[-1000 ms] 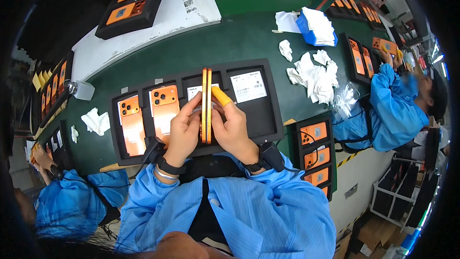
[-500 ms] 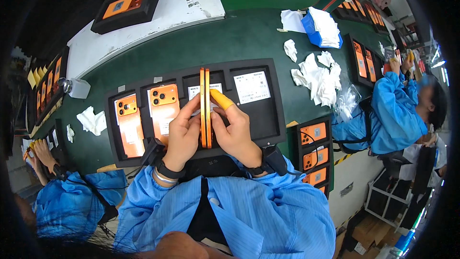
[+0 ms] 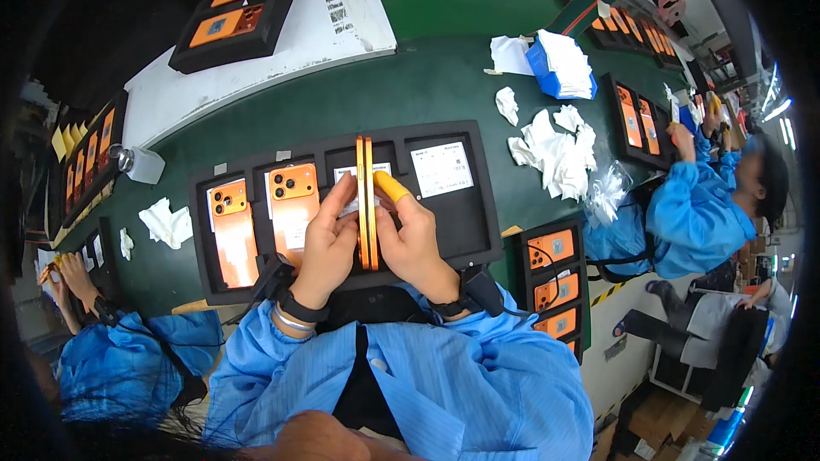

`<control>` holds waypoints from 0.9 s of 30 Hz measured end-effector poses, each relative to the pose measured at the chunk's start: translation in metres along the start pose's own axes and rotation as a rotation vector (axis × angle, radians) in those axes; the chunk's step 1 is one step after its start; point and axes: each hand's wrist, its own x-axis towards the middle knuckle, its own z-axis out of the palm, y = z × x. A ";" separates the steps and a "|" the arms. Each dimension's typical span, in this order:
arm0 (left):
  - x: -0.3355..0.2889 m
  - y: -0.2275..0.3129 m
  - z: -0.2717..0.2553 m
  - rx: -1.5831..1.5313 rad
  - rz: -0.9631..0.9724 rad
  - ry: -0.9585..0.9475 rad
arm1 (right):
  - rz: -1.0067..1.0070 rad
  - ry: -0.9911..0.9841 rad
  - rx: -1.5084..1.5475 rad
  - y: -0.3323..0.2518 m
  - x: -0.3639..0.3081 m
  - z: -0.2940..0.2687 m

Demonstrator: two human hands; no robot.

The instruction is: The recorder is cleaning and inspecting the back panels of several orange-backed smartphones on an assembly line bench.

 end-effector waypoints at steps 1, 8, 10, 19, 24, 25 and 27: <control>0.000 0.000 0.000 0.001 0.010 -0.001 | 0.012 -0.012 -0.014 -0.002 0.000 0.000; -0.005 -0.006 -0.004 0.178 0.057 -0.058 | -0.068 -0.016 0.010 -0.009 0.000 -0.003; -0.009 -0.007 -0.005 0.273 0.117 -0.036 | -0.096 -0.028 -0.008 -0.011 -0.002 -0.003; -0.017 0.021 0.003 0.282 0.243 0.044 | -0.235 0.012 0.046 -0.018 -0.003 -0.003; -0.020 0.027 0.003 0.283 0.396 0.064 | -0.337 0.007 0.073 -0.038 0.000 -0.002; -0.021 0.028 0.004 0.276 0.431 0.061 | -0.342 0.003 0.076 -0.038 -0.002 -0.002; -0.023 0.029 0.006 0.265 0.436 0.045 | -0.359 0.014 0.083 -0.034 -0.004 -0.002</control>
